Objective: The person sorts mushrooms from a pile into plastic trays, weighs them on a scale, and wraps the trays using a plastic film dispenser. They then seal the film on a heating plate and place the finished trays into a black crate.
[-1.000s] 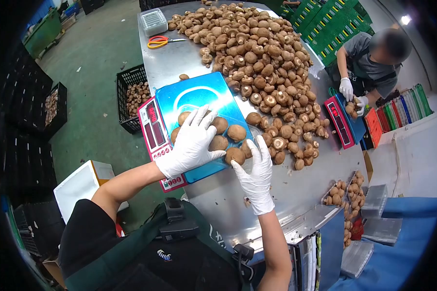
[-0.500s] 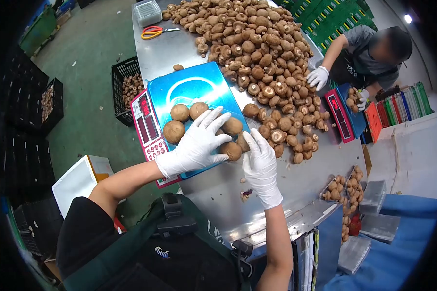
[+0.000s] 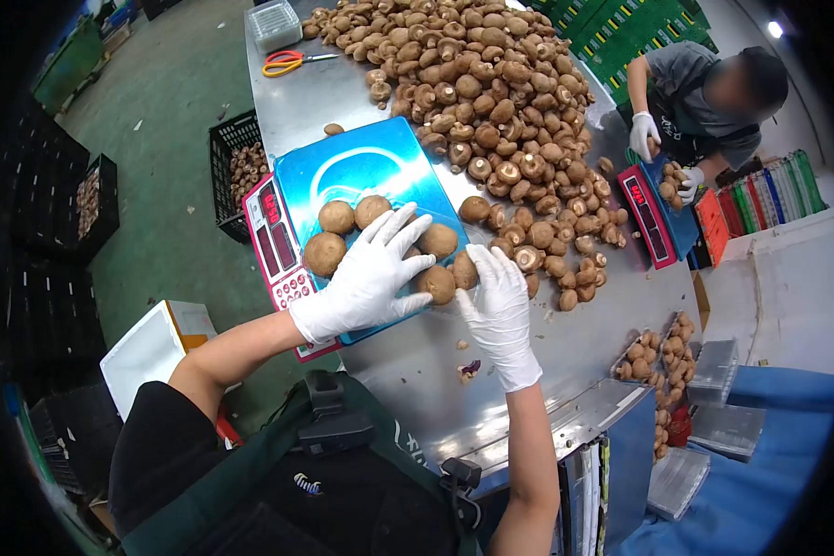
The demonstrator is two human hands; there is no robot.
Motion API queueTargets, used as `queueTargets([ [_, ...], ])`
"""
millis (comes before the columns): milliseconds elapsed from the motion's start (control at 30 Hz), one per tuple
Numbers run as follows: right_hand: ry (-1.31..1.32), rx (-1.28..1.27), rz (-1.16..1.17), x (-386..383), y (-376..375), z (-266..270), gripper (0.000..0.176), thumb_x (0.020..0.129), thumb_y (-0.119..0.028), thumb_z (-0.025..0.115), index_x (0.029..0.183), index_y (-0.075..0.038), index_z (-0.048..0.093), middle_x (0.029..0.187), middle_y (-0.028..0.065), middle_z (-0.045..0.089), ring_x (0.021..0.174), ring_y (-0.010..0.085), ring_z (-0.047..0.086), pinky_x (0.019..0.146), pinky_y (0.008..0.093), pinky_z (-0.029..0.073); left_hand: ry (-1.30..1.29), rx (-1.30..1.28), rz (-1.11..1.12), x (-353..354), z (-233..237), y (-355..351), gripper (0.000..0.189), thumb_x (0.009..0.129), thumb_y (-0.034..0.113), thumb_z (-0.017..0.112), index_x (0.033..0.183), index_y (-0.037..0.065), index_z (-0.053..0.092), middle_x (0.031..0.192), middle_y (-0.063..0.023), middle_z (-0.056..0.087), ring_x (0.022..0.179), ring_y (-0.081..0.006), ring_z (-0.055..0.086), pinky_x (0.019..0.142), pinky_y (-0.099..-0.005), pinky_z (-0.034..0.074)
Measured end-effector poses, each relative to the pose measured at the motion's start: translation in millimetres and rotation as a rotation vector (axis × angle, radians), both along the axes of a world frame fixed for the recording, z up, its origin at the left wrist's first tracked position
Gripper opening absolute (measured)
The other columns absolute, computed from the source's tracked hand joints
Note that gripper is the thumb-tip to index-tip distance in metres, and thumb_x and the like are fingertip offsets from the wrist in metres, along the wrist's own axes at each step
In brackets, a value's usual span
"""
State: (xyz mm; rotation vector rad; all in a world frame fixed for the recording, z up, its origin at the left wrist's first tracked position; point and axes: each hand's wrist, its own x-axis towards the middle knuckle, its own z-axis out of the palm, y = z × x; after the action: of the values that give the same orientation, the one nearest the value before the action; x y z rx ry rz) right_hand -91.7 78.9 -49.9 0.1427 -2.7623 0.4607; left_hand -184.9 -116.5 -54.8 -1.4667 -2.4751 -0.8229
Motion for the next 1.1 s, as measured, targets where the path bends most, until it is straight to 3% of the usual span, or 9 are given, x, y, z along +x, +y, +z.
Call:
queueTargets([
  [133,-0.074,-0.045,0.003,-1.8,0.4,-6.9,0.063,0.072,-0.011,0.069,0.13,-0.011,0.046,0.124,0.0096,0.052,0.119,0.0326,0.044,0.103,0.0442,0.031,0.028,-0.031,0.026,4.9,2.7,4.7,0.056,0.065,0.045,0.072,0.102,0.005,0.066,0.134,-0.02,0.041,0.13,-0.036,0.032,0.108,-0.0477,0.025],
  [367,-0.058,0.14,-0.005,-1.4,-1.6,2.1,0.063,0.073,-0.008,0.067,0.131,-0.015,0.046,0.126,0.0071,0.051,0.123,0.0351,0.039,0.104,0.0457,0.028,0.011,-0.065,0.061,8.2,2.6,10.3,0.051,0.068,0.04,0.07,0.102,0.003,0.065,0.132,-0.0202,0.043,0.13,-0.0363,0.033,0.108,-0.0479,0.025],
  [500,-0.138,-0.019,-0.042,-5.2,-5.7,-6.1,0.072,0.069,0.002,0.065,0.135,-0.014,0.041,0.128,0.0108,0.049,0.127,0.0343,0.036,0.106,0.0428,0.03,0.051,-0.139,0.083,10.4,2.7,14.0,0.05,0.068,0.038,0.069,0.103,0.002,0.064,0.13,-0.0212,0.044,0.13,-0.0366,0.032,0.108,-0.0479,0.024],
  [667,-0.088,-0.305,-0.004,0.7,-4.9,-6.9,0.06,0.08,-0.009,0.061,0.136,-0.009,0.04,0.13,0.0145,0.047,0.128,0.037,0.035,0.106,0.0436,0.029,0.05,-0.076,0.077,9.4,1.8,7.3,0.054,0.067,0.04,0.071,0.106,0.004,0.062,0.13,-0.0205,0.044,0.129,-0.036,0.033,0.109,-0.048,0.024],
  [867,-0.091,-0.174,-0.102,0.8,-1.6,-8.4,0.043,0.087,-0.018,0.058,0.127,-0.006,0.05,0.125,0.0148,0.052,0.124,0.0332,0.042,0.103,0.0434,0.032,0.012,0.013,0.089,13.2,-4.2,11.2,0.05,0.066,0.036,0.074,0.103,0.006,0.059,0.126,-0.0174,0.046,0.128,-0.0347,0.035,0.107,-0.0485,0.026],
  [1000,-0.032,-0.262,-0.193,0.1,-7.3,-13.3,0.041,0.087,-0.021,0.058,0.125,-0.006,0.052,0.124,0.0152,0.053,0.122,0.0339,0.043,0.101,0.0431,0.033,0.018,0.008,0.063,12.8,-4.7,10.4,0.046,0.067,0.034,0.074,0.101,0.006,0.057,0.124,-0.0174,0.047,0.127,-0.0351,0.037,0.107,-0.0488,0.026],
  [1100,-0.047,-0.15,-0.13,3.0,-9.2,-17.2,0.044,0.089,-0.021,0.056,0.129,-0.004,0.048,0.126,0.0181,0.051,0.121,0.0353,0.044,0.102,0.0428,0.033,0.02,-0.01,0.072,13.4,-3.7,12.9,0.045,0.067,0.034,0.073,0.1,0.007,0.058,0.123,-0.0175,0.047,0.126,-0.0355,0.037,0.107,-0.0491,0.026],
])
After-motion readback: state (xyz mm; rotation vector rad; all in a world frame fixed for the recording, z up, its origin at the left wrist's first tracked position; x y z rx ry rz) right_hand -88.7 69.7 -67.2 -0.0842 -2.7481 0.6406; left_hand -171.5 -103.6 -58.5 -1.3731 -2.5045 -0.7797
